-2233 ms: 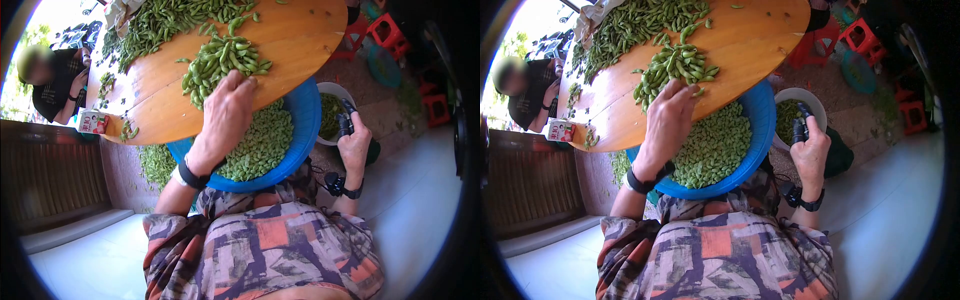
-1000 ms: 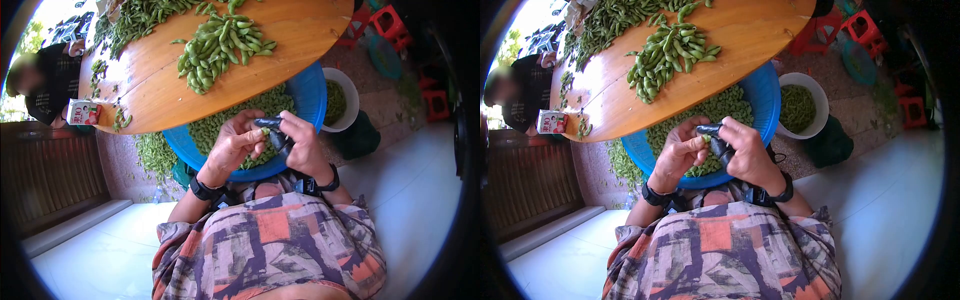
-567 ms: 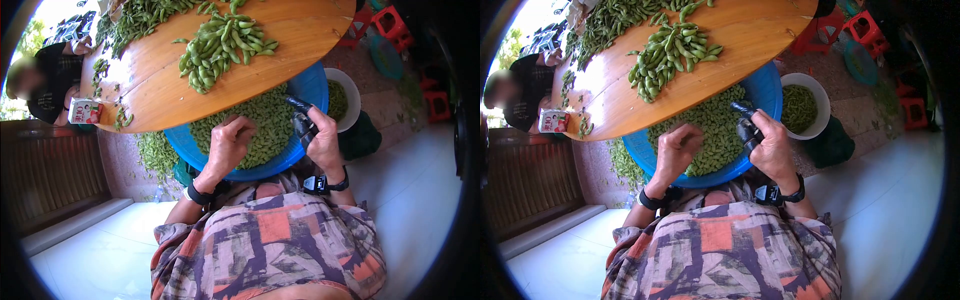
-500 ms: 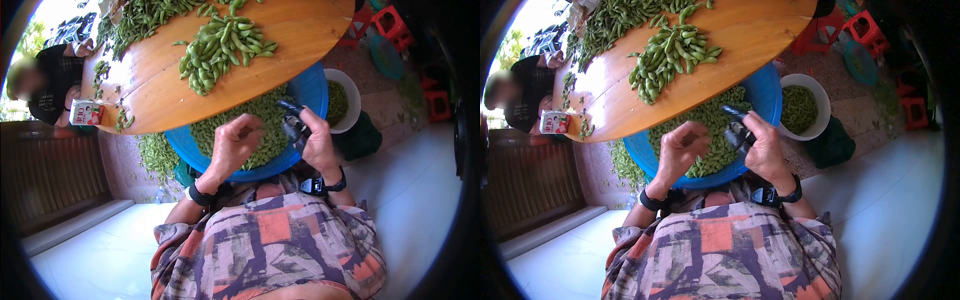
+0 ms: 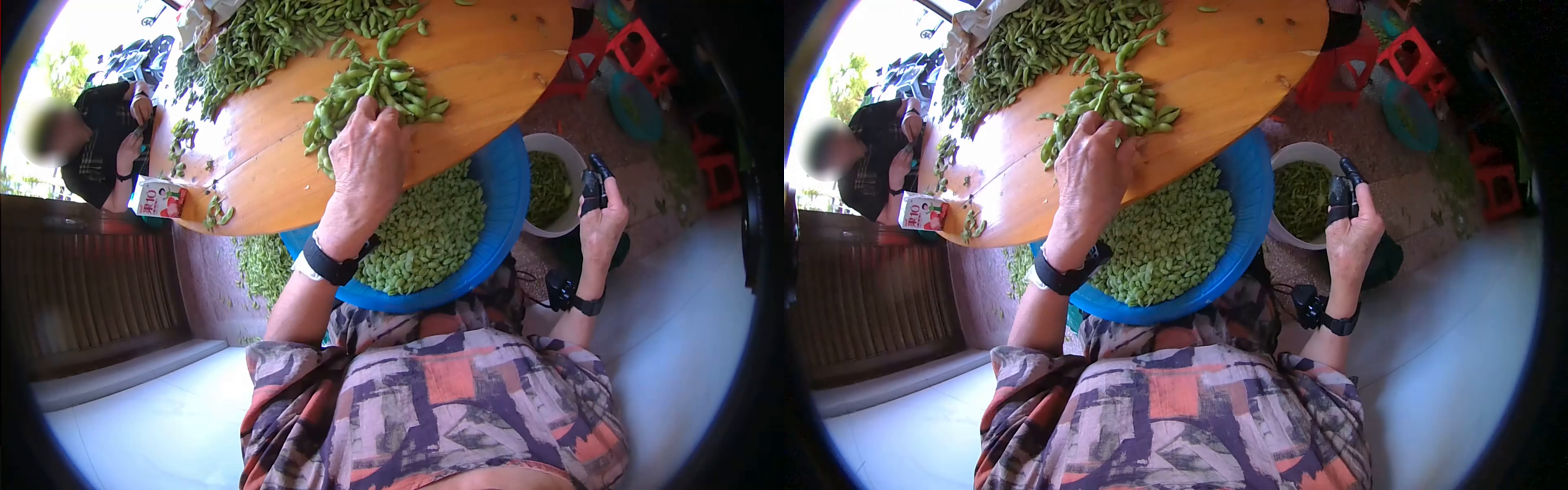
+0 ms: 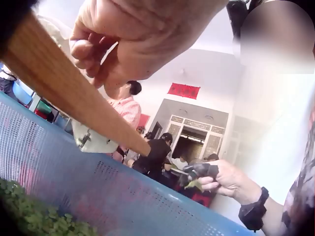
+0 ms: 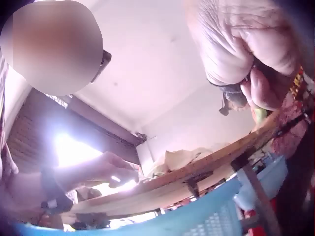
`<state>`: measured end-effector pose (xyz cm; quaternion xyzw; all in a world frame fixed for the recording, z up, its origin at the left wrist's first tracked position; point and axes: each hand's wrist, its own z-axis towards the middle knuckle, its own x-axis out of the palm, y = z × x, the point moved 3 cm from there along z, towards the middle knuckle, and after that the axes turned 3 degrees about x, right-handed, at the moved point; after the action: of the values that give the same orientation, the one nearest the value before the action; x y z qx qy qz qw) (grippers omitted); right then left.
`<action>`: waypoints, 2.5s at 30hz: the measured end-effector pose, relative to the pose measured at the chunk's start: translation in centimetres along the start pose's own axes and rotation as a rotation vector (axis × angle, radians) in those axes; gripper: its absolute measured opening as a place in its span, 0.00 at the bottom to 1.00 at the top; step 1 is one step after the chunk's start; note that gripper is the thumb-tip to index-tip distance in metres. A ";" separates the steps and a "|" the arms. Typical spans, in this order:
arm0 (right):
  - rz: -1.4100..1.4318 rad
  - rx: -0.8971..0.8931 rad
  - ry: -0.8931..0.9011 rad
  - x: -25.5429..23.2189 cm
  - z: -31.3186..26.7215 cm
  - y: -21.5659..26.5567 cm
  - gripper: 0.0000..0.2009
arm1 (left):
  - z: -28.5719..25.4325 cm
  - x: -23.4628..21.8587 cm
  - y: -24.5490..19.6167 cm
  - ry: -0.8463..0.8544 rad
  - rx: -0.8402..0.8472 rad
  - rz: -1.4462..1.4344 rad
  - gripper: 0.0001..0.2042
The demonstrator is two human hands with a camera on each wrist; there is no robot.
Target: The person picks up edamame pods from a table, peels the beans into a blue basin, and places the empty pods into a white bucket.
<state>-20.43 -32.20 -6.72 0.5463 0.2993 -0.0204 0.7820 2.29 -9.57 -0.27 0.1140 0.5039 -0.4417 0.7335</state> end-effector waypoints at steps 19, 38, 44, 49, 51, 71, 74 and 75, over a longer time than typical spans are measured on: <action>0.497 0.068 0.857 8.5 -6.0 9.9 0.11 | -5.8 -2.1 0.7 0.272 -0.503 -1.152 0.05; 1.117 0.524 1.228 9.2 -7.8 7.6 0.13 | -11.1 2.3 -1.3 0.480 -0.792 -2.027 0.04; 1.081 0.479 1.141 9.2 -8.2 7.3 0.15 | -11.0 1.5 -1.3 0.404 -0.716 -1.458 0.04; 0.712 0.250 0.945 8.5 -8.3 8.9 0.13 | -10.9 0.9 -2.3 0.203 -0.367 -0.913 0.04; 0.696 0.274 0.952 8.8 -8.7 8.5 0.11 | -11.2 1.7 -1.9 0.372 -0.494 -1.085 0.05; 0.558 0.235 0.905 10.1 -9.8 7.7 0.07 | -12.2 2.8 -0.7 0.619 -0.670 -1.338 0.09; 0.534 0.175 0.894 10.1 -9.8 7.3 0.06 | -12.3 3.2 -0.9 0.563 -0.736 -1.576 0.06; 0.529 0.203 0.908 10.2 -9.8 7.2 0.06 | -12.3 3.2 -0.9 0.555 -0.799 -1.601 0.05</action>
<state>-13.85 -17.84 -7.83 0.6300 0.4561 0.3870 0.4953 -5.94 -4.29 -8.48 -0.4260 0.7039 -0.5662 0.0495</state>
